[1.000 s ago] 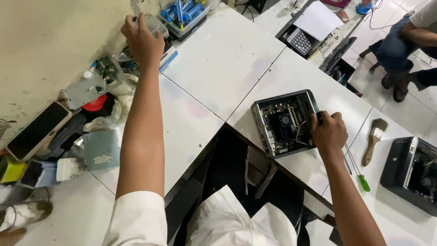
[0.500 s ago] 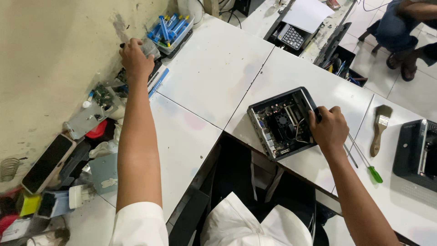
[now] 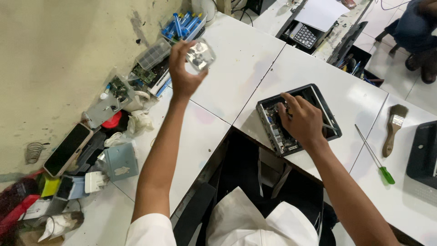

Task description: The person uses a screwdriver to remove screws from a small black electronic device on a white table. They then open a small plastic container, pick out a screw, and use the screwdriver to insert and tighten it into the device.

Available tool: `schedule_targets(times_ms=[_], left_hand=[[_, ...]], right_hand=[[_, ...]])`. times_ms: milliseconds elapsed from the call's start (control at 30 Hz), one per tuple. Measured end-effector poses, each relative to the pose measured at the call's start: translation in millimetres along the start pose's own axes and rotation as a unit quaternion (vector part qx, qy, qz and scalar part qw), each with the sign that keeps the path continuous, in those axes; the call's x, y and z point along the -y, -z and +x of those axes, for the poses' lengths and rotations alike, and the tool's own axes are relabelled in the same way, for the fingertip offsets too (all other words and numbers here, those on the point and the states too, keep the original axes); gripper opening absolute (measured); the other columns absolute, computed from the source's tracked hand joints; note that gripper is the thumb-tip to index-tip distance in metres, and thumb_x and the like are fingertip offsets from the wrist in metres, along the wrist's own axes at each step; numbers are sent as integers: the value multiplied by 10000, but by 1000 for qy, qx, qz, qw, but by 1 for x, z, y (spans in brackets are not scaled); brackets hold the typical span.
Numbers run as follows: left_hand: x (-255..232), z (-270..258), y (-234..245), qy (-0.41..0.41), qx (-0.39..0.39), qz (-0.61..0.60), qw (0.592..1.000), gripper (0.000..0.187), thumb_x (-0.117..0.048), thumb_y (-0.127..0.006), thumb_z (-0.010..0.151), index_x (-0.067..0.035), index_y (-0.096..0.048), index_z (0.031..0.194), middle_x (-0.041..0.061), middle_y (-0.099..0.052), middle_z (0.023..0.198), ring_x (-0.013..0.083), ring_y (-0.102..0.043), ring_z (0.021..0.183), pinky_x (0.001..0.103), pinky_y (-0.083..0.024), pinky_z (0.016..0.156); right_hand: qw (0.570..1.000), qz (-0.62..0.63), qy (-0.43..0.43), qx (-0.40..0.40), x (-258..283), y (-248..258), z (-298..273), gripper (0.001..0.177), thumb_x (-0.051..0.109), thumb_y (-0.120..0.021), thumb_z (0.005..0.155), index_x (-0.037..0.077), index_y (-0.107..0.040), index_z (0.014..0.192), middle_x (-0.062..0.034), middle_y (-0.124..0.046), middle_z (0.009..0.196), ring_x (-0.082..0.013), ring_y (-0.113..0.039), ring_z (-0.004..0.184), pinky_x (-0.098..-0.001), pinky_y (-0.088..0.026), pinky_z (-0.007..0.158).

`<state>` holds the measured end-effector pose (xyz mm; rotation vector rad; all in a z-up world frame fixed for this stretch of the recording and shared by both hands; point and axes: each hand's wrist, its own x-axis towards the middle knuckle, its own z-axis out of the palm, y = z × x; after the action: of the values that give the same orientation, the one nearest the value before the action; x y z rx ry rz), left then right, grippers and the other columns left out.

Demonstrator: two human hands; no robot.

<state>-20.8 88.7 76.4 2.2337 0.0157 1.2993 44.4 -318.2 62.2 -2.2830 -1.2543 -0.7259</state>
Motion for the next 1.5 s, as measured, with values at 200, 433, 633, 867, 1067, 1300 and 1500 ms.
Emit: schedule_targets(times_ms=[200,433,633,867,1067,1300,1500], left_hand=[[-161,-14,10,-81,-58,-130,987,765,-117,-995,717,-52,-673,1407,157,-737,1300,353,-755,1139,446,-641,917],[-257,-53,3,-59,-64,-273,958,775,-336,-1011,765,30,-687,1366,209,-753,1233,347,-755,1002,468,-629,820],[-284,-74,10,-60,-32,-225,972,709,-477,-790,1023,-107,-514,1561,157,-697,1378,306,-702,1049,424,-618,901],[-291,-77,5,-88,-48,-249,963,705,-447,-831,989,-99,-529,1523,155,-677,1364,313,-725,1047,417,-627,841],[-299,-64,18,-55,66,-233,969,800,-441,-821,1046,-117,-403,1646,108,-699,1434,213,-676,1039,340,-602,837],[-287,-70,5,261,192,-703,634,824,80,-596,900,-105,-431,1686,188,-503,1689,319,-483,1581,455,-476,1297],[-292,-105,-54,596,114,-658,446,609,-559,-583,1036,-55,-645,1371,160,-687,1213,301,-666,1119,418,-580,891]], right_hand=[[967,252,-45,-13,71,56,34,501,243,-744,1060,41,-619,1502,-124,-632,881,-297,-624,605,-436,-516,489],[941,328,-68,-43,111,142,28,965,320,-957,893,-9,-419,1623,-192,-599,1130,-279,-638,758,-430,-578,613],[970,220,-100,-24,116,174,2,948,456,-989,848,63,-519,1572,-158,-598,1251,-164,-607,881,-281,-598,765],[978,180,-84,-61,121,182,-6,894,449,-990,851,23,-558,1509,-202,-591,1284,-203,-637,1020,-282,-622,744],[979,192,-62,8,103,194,5,976,432,-965,890,61,-440,1625,-242,-518,1475,-377,-609,1345,-443,-604,999],[966,228,-115,33,85,183,14,803,415,-957,811,77,-631,1463,-192,-618,1304,-268,-681,1137,-327,-608,799],[969,225,-97,44,77,143,-7,803,474,-929,866,111,-595,1498,-191,-577,1316,-321,-645,1151,-406,-590,849]])
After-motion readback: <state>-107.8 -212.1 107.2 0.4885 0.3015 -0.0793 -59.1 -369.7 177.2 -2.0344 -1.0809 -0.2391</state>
